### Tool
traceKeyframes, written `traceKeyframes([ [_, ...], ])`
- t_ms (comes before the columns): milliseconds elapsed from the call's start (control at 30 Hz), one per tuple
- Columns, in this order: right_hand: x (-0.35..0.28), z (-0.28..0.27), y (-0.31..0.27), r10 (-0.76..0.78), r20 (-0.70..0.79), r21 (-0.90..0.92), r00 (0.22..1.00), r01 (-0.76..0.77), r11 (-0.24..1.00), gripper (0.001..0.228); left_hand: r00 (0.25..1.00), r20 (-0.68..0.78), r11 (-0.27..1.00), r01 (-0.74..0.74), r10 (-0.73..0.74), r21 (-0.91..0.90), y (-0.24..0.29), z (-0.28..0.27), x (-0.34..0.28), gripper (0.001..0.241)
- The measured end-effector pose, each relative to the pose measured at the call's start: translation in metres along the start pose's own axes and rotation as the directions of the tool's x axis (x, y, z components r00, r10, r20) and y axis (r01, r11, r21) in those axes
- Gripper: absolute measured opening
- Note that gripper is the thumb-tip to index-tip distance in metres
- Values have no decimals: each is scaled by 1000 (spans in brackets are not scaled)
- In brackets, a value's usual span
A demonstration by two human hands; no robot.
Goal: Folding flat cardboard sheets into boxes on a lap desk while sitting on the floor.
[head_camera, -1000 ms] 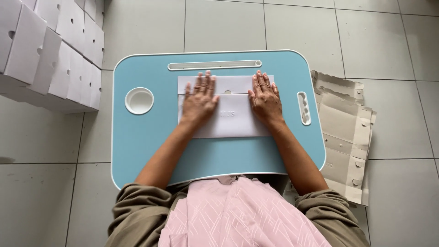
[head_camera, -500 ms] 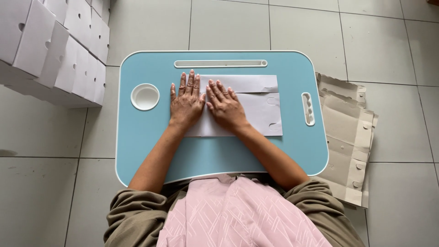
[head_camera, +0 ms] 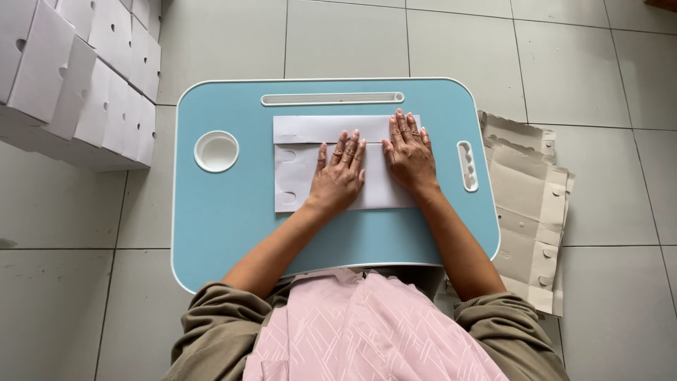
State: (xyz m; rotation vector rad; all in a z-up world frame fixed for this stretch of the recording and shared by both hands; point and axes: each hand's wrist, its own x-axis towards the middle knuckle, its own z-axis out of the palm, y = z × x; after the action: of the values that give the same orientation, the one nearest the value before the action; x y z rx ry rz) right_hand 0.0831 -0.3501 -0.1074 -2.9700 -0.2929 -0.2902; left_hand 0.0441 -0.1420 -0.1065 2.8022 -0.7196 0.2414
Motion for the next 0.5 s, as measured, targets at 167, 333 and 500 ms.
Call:
traceKeyframes([
  [167,-1,1,4,-30,-37,-10,999,30,999,60,983,170,996,73,-66,-40,-26,-37,-17,68],
  [333,-3,5,-3,-20,-83,-22,996,19,1000,59,957,215,980,200,-194,-7,-65,-58,-40,68],
  [500,-3,10,-43,-120,-188,-136,975,96,986,52,967,124,975,224,-222,-3,-69,-49,-44,67],
])
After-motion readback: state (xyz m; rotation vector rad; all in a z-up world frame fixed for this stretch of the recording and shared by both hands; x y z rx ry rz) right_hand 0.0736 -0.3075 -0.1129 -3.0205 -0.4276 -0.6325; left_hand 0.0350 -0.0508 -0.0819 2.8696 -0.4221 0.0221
